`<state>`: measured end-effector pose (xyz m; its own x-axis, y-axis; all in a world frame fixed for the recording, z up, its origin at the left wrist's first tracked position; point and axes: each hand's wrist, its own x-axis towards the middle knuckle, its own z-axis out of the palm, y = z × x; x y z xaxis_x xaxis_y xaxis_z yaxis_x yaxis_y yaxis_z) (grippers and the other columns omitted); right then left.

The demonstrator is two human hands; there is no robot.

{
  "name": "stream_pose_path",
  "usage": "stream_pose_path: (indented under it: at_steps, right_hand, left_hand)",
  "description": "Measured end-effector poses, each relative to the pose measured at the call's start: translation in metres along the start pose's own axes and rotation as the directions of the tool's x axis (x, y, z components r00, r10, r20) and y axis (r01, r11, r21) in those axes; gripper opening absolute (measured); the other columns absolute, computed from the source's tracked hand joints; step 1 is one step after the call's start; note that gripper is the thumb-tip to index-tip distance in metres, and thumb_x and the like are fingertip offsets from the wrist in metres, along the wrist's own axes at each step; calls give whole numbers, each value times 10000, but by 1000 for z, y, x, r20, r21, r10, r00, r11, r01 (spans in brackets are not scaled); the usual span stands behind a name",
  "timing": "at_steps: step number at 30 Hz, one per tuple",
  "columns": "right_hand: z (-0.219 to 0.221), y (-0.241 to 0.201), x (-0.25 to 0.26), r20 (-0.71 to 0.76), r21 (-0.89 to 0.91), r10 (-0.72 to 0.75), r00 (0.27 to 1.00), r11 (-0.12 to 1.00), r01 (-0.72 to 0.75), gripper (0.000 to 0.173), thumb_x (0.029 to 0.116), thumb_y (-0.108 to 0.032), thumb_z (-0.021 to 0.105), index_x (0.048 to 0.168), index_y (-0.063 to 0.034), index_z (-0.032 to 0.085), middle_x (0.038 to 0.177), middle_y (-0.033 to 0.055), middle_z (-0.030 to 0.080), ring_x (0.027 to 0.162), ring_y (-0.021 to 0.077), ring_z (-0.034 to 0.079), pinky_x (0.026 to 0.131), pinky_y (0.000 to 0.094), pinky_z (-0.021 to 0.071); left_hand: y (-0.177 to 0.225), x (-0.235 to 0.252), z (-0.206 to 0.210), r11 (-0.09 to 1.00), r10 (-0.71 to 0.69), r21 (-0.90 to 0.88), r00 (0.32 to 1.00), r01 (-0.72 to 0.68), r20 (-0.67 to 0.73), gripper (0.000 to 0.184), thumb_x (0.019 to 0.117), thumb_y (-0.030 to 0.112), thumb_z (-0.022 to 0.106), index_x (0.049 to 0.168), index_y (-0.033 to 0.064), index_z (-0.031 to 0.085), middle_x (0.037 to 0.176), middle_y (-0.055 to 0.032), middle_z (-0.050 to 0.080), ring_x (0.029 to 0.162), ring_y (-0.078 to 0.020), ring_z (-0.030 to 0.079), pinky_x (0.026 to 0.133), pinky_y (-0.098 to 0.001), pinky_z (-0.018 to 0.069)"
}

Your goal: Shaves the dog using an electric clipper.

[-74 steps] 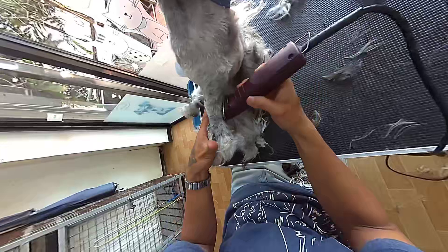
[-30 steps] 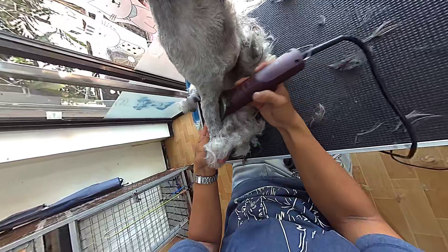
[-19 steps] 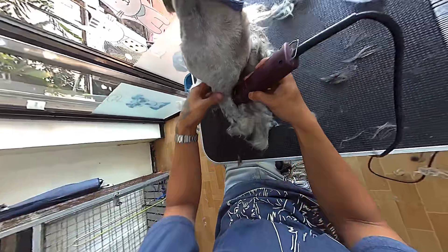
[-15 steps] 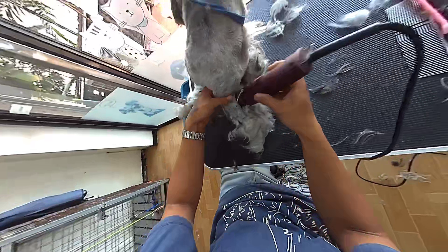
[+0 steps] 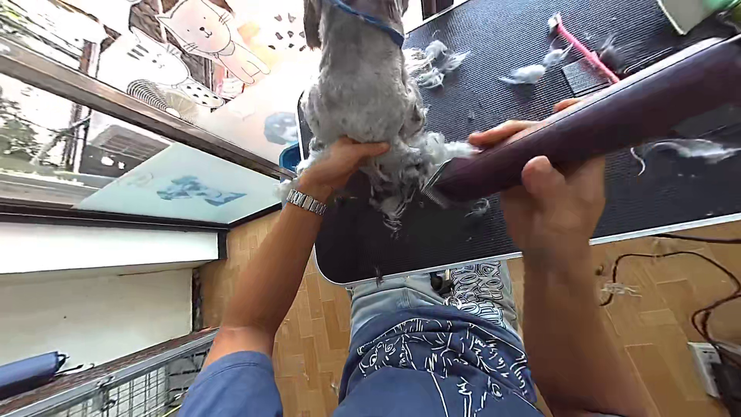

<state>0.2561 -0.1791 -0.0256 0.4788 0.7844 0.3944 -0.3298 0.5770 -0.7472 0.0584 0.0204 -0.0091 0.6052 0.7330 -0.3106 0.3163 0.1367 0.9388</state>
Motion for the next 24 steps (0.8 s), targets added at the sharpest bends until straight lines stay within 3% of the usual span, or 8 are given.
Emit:
stream_pose_path:
  at_steps: [3, 6, 8, 11, 13, 17, 19, 24]
  right_hand:
    - [39, 19, -22, -2, 106, 147, 989, 984, -146, 489, 1056, -387, 542, 1416, -142, 319, 1102, 60, 658, 1004, 246, 695, 917, 459, 599]
    - [63, 39, -40, 30, 283, 378, 925, 885, -370, 752, 960, -754, 380, 1444, -177, 364, 968, 36, 670, 833, 187, 694, 755, 379, 615]
    - [77, 47, -51, 6, 285, 428, 904, 865, -412, 721, 987, -738, 309, 1426, -171, 391, 904, 30, 652, 754, 167, 677, 677, 348, 610]
    - [96, 56, -69, -22, 30, 168, 985, 985, -168, 572, 1032, -526, 516, 1402, -110, 381, 1049, 32, 663, 922, 147, 690, 796, 355, 621]
    - [107, 66, -75, 162, -247, -128, 979, 955, 165, 485, 1014, -355, 610, 1325, -2, 493, 1159, 107, 657, 1103, 180, 656, 958, 384, 573]
    - [130, 86, -62, 705, -390, -327, 629, 562, 730, 349, 981, -172, 656, 1305, -298, 684, 1187, 132, 664, 1183, 308, 605, 1107, 533, 412]
    - [134, 97, -49, 815, -343, -298, 497, 444, 828, 447, 976, -133, 640, 1362, -359, 651, 1231, 121, 657, 1219, 320, 579, 1158, 551, 341]
    - [127, 115, -26, 833, -362, -253, 493, 424, 830, 444, 976, -109, 625, 1341, -357, 665, 1218, 133, 659, 1214, 349, 585, 1166, 572, 333]
  left_hand:
    - [8, -3, 5, 993, -36, 115, 999, 39, -31, 320, 915, 135, 725, 1201, 23, 636, 1099, -47, 721, 1043, -132, 688, 954, -359, 573]
    - [14, -8, 7, 968, -77, 235, 996, 83, -34, 313, 909, 180, 745, 1182, 50, 664, 1092, -29, 725, 1040, -112, 684, 954, -350, 568]
    - [17, -11, 5, 946, -111, 303, 993, 114, -26, 291, 912, 197, 747, 1166, 73, 678, 1076, -5, 726, 1022, -85, 680, 943, -331, 565]
    - [19, -15, 4, 939, -98, 333, 995, 84, 23, 206, 905, 145, 727, 1096, 89, 673, 990, 34, 717, 939, -48, 674, 877, -283, 570]
    - [20, -12, 3, 930, -100, 359, 993, 71, 63, 240, 908, 137, 739, 1130, 71, 674, 1019, 17, 724, 966, -62, 685, 900, -298, 576]
    - [24, -5, 2, 870, -195, 471, 979, 147, 56, 269, 901, 223, 762, 1121, 82, 698, 1022, 5, 739, 966, -81, 698, 895, -318, 581]
    - [29, -1, 2, 837, -253, 516, 965, 183, 67, 238, 918, 253, 738, 1094, 95, 711, 992, 12, 741, 928, -74, 701, 861, -309, 588]
    - [46, -3, 9, 789, -383, 529, 923, 312, 27, 153, 952, 252, 692, 1028, 120, 704, 888, 30, 726, 801, -57, 693, 742, -263, 589]
